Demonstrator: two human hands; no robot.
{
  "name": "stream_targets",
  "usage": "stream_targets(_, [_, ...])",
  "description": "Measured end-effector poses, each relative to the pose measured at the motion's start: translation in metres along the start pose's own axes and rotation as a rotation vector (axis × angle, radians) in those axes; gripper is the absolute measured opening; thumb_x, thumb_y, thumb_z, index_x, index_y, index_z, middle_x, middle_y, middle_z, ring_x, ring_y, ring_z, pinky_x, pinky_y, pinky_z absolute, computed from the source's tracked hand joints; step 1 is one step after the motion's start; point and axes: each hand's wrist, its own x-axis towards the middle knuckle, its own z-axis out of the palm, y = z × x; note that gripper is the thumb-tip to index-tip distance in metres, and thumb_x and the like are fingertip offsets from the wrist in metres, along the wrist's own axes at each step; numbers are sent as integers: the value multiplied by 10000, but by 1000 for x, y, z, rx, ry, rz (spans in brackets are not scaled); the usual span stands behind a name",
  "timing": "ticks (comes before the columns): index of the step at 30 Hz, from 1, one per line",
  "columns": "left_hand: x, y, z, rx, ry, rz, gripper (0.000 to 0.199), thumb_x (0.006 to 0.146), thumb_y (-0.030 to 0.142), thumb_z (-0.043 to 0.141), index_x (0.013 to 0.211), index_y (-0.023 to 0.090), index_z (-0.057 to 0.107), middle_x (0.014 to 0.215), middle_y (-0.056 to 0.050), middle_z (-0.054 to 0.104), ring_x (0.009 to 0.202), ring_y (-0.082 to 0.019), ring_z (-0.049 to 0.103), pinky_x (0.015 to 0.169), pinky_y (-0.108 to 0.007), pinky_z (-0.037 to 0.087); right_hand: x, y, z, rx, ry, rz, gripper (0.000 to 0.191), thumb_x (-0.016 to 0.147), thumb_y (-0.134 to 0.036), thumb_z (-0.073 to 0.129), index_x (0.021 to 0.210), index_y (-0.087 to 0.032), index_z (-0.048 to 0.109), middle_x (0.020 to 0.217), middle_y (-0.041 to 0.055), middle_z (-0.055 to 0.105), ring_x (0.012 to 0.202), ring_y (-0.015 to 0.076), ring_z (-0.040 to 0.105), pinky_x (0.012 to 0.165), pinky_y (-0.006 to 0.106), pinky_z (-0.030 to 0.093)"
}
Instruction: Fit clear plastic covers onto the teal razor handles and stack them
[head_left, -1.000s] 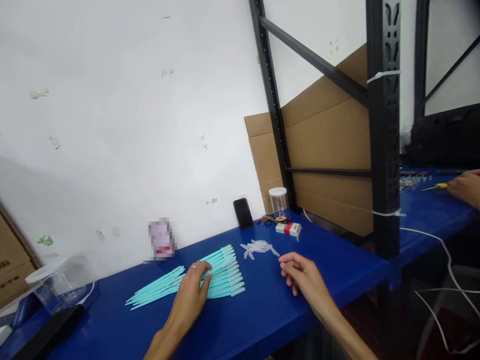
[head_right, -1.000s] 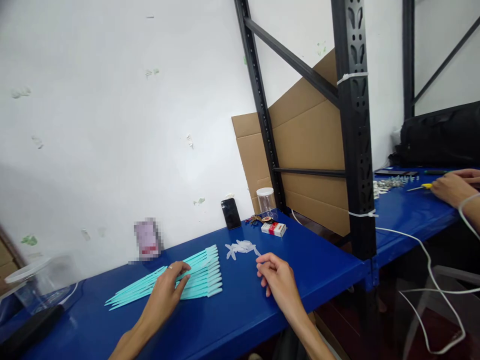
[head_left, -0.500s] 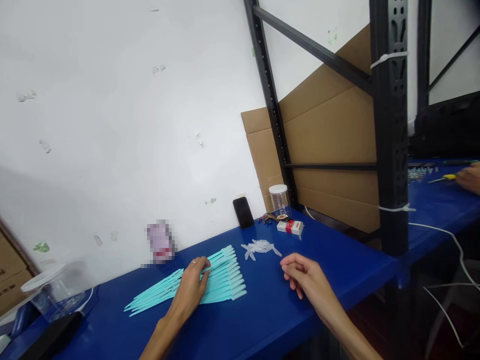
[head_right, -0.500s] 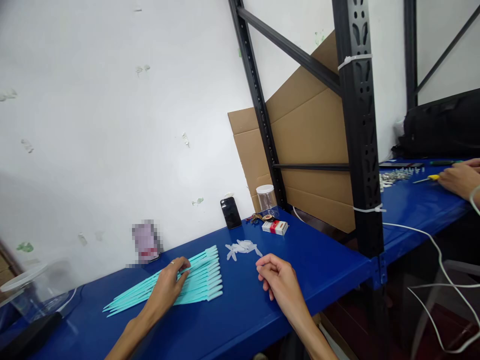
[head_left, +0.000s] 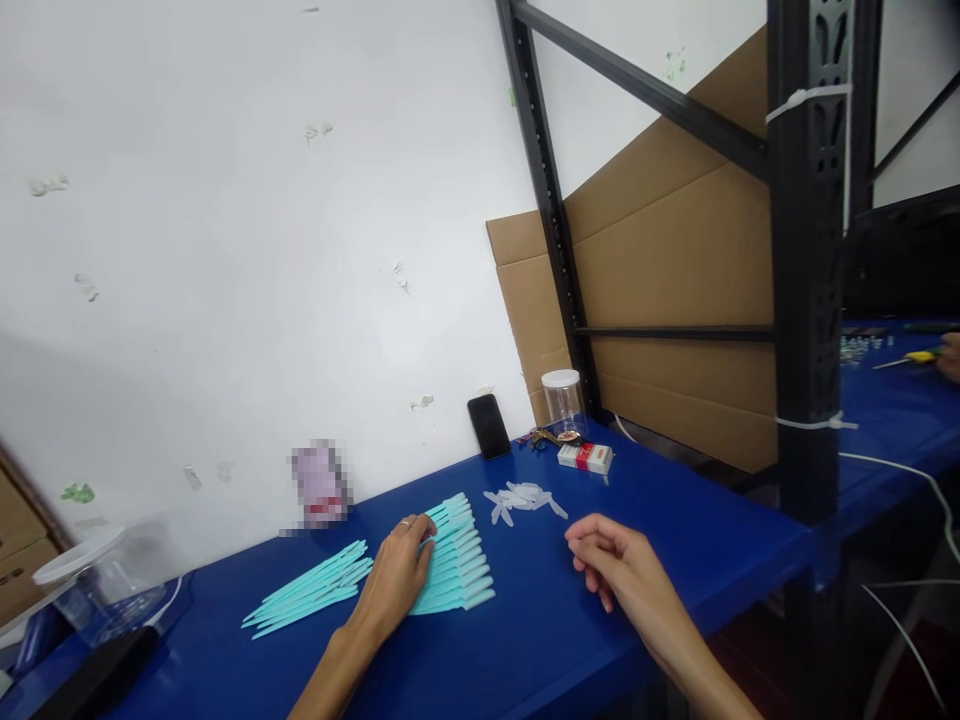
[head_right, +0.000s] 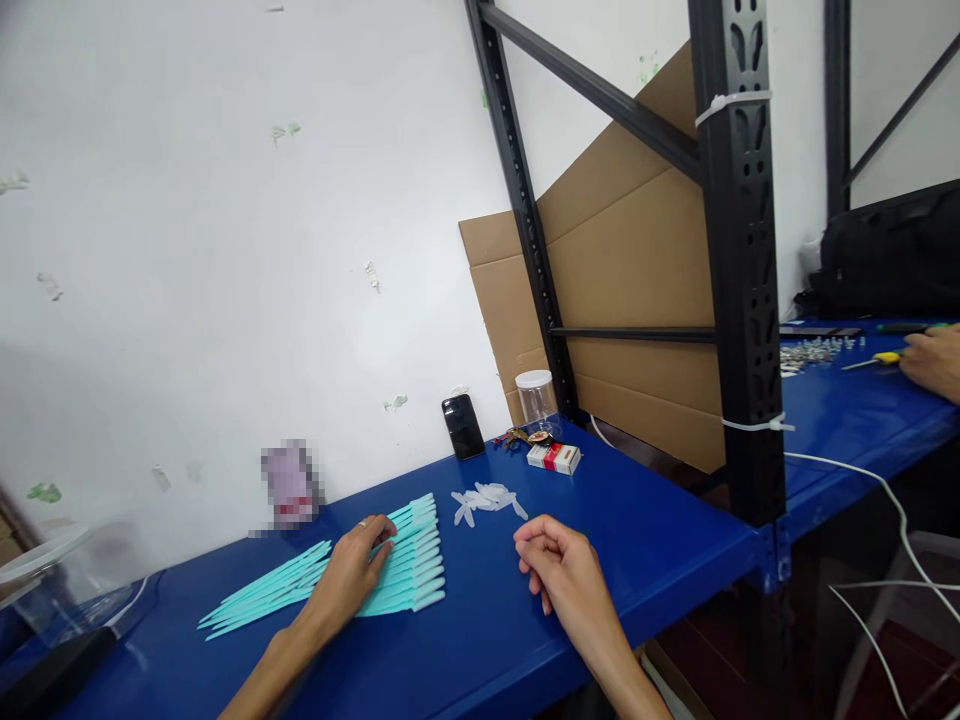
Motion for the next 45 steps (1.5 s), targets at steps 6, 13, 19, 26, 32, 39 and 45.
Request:
stream_targets(6, [1, 1, -1, 71, 9, 19, 190, 915, 156, 403, 966, 217, 576, 973, -61, 623, 925, -243, 581, 817, -361, 435, 1, 1, 0, -5, 0, -6, 259, 744, -443, 663, 796, -190, 649, 622, -1, 577, 495, 128, 510, 362, 204, 340])
stream_targets(13, [-4, -3, -14, 106, 43, -6, 213, 939, 197, 380, 1016, 211, 578, 1014, -78, 613, 956, -259, 559, 842, -388, 430, -2, -3, 0, -16, 8, -5, 278, 740, -469, 666, 779, -195, 641, 622, 3, 581, 498, 138, 517, 366, 217, 353])
stream_targets(19, [-18, -15, -28, 89, -3, -22, 182, 922, 244, 457, 877, 221, 632, 871, -47, 635, 860, -243, 556, 761, -351, 417, -1, 2, -1, -41, -2, -23, 235, 773, -422, 643, 810, -190, 644, 635, -4, 572, 497, 125, 503, 370, 207, 341])
stream_targets(26, [-17, -17, -20, 87, -39, -34, 167, 878, 225, 506, 852, 230, 671, 841, -40, 635, 840, -232, 553, 739, -328, 390, -3, 3, -3, -69, -11, -38, 222, 802, -410, 645, 830, -189, 638, 642, -3, 581, 506, 127, 505, 370, 207, 347])
stream_targets(32, [-13, -17, -17, 90, -54, -34, 208, 883, 224, 466, 835, 230, 668, 834, -53, 631, 833, -245, 552, 717, -323, 390, -2, 1, -2, -27, 10, -21, 226, 778, -404, 678, 810, -184, 640, 630, -8, 578, 491, 119, 497, 358, 200, 339])
stream_targets(39, [-6, -18, -15, 100, -46, -43, 197, 876, 206, 468, 806, 230, 651, 825, -52, 621, 829, -244, 550, 674, -303, 371, -2, 4, -2, -12, 12, -8, 233, 763, -401, 694, 811, -179, 644, 626, -12, 573, 490, 114, 489, 352, 192, 328])
stream_targets(45, [-2, -19, -14, 123, -49, -63, 205, 868, 176, 461, 814, 215, 655, 832, -57, 626, 826, -233, 557, 670, -301, 378, -5, 2, -4, -33, 8, -12, 245, 782, -418, 694, 826, -185, 634, 641, -7, 580, 509, 120, 485, 366, 197, 345])
